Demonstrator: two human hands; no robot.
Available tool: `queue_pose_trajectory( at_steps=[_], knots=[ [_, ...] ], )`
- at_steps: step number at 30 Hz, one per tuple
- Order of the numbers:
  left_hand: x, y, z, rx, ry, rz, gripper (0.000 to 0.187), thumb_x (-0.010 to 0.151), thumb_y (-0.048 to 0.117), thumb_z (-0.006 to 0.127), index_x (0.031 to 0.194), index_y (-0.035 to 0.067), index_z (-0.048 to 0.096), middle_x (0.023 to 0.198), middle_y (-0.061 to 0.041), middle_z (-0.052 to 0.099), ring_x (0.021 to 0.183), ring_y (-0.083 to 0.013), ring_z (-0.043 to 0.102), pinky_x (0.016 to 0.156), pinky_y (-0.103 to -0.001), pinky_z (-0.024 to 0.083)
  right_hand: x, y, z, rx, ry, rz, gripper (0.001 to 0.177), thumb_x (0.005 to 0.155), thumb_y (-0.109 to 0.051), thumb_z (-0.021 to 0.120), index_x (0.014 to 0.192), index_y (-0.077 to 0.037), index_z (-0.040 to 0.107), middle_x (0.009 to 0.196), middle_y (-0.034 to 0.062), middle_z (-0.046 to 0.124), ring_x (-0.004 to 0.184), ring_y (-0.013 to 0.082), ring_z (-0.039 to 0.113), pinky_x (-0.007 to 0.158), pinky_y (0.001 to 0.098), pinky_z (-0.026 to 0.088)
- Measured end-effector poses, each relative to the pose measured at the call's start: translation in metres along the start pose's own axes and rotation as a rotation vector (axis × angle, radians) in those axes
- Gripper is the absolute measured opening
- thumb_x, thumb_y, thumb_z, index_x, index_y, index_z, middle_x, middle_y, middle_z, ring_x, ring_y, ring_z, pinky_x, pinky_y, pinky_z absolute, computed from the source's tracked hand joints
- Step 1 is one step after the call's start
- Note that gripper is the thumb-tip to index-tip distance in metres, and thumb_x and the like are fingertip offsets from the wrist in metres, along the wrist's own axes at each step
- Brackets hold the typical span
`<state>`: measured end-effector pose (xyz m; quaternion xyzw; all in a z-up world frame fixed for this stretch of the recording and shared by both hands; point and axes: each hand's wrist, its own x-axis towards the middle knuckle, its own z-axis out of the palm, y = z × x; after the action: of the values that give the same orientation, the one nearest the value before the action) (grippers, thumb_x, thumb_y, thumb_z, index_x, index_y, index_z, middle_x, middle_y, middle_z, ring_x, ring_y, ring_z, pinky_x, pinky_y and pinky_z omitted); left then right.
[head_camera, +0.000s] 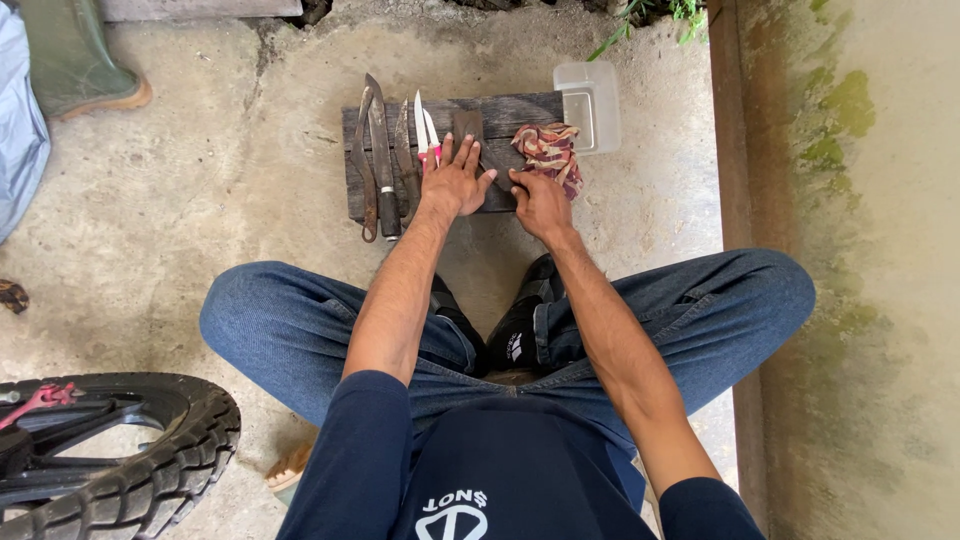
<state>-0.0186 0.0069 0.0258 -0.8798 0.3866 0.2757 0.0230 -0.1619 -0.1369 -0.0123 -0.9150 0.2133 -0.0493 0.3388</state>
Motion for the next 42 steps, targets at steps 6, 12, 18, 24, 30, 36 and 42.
queue_pose_trajectory(
  at_steps=[6, 12, 18, 24, 30, 36, 42],
  knots=[
    [0.010, -0.005, -0.008, 0.005, -0.016, 0.002, 0.073, 0.108, 0.060, 0.013, 0.167, 0.016, 0.015, 0.175, 0.000, 0.007, 0.159, -0.0335, -0.002, 0.129, -0.057, -0.003, 0.008, 0.001, 0.006, 0.000, 0.000, 0.055, 0.030, 0.100, -0.025, 0.064, 0.129, -0.025, 0.073, 0.109, 0.0172, 0.073, 0.113, 0.0404, 0.068, 0.098, 0.0536, 0.054],
    [0.024, -0.013, -0.011, 0.041, -0.042, -0.004, 0.065, 0.111, 0.047, 0.022, 0.168, 0.018, 0.011, 0.175, 0.002, 0.002, 0.159, -0.0338, -0.004, 0.128, -0.058, -0.005, 0.020, 0.001, 0.013, -0.029, 0.017, 0.083, 0.030, 0.101, -0.027, 0.064, 0.129, -0.027, 0.073, 0.110, 0.0151, 0.073, 0.112, 0.0384, 0.069, 0.095, 0.0539, 0.055],
    [0.038, -0.024, -0.010, 0.037, -0.045, 0.015, 0.065, 0.111, 0.046, 0.022, 0.168, 0.019, 0.009, 0.175, 0.003, 0.001, 0.158, -0.0359, -0.006, 0.128, -0.059, -0.003, 0.027, 0.006, 0.021, -0.026, 0.078, 0.011, 0.030, 0.100, -0.026, 0.066, 0.130, -0.026, 0.072, 0.100, 0.0154, 0.070, 0.102, 0.0412, 0.071, 0.086, 0.0518, 0.058],
    [0.037, -0.025, -0.039, 0.044, -0.117, 0.019, 0.066, 0.107, 0.039, 0.018, 0.166, 0.018, -0.001, 0.174, 0.006, -0.007, 0.158, -0.0325, -0.014, 0.125, -0.057, -0.008, 0.037, -0.008, 0.022, -0.028, 0.101, -0.041, 0.032, 0.101, -0.018, 0.057, 0.131, -0.012, 0.068, 0.105, 0.0189, 0.069, 0.093, 0.0421, 0.066, 0.077, 0.0522, 0.051],
    [0.055, -0.036, -0.028, 0.036, -0.043, 0.025, 0.066, 0.106, 0.038, 0.021, 0.166, 0.018, 0.004, 0.174, 0.006, -0.003, 0.158, -0.0329, -0.012, 0.125, -0.058, -0.007, 0.049, -0.011, 0.025, -0.050, 0.119, -0.066, 0.031, 0.098, -0.015, 0.061, 0.127, -0.012, 0.068, 0.106, 0.0177, 0.070, 0.099, 0.0417, 0.066, 0.082, 0.0515, 0.051],
    [0.053, -0.037, -0.041, 0.033, -0.081, 0.009, 0.066, 0.107, 0.037, 0.021, 0.167, 0.018, 0.001, 0.173, 0.006, -0.008, 0.157, -0.0330, -0.014, 0.125, -0.058, -0.008, 0.055, -0.022, 0.024, -0.064, 0.109, -0.018, 0.031, 0.100, -0.016, 0.058, 0.130, -0.015, 0.066, 0.109, 0.0147, 0.069, 0.098, 0.0397, 0.067, 0.074, 0.0533, 0.052],
    [0.046, -0.033, -0.050, 0.030, -0.101, -0.001, 0.066, 0.108, 0.036, 0.022, 0.166, 0.017, -0.001, 0.173, 0.006, -0.009, 0.157, -0.0324, -0.015, 0.126, -0.057, -0.009, 0.055, -0.024, 0.021, -0.041, 0.140, -0.051, 0.031, 0.097, -0.013, 0.060, 0.127, -0.014, 0.067, 0.107, 0.0153, 0.071, 0.098, 0.0404, 0.068, 0.074, 0.0525, 0.053]
  ],
)
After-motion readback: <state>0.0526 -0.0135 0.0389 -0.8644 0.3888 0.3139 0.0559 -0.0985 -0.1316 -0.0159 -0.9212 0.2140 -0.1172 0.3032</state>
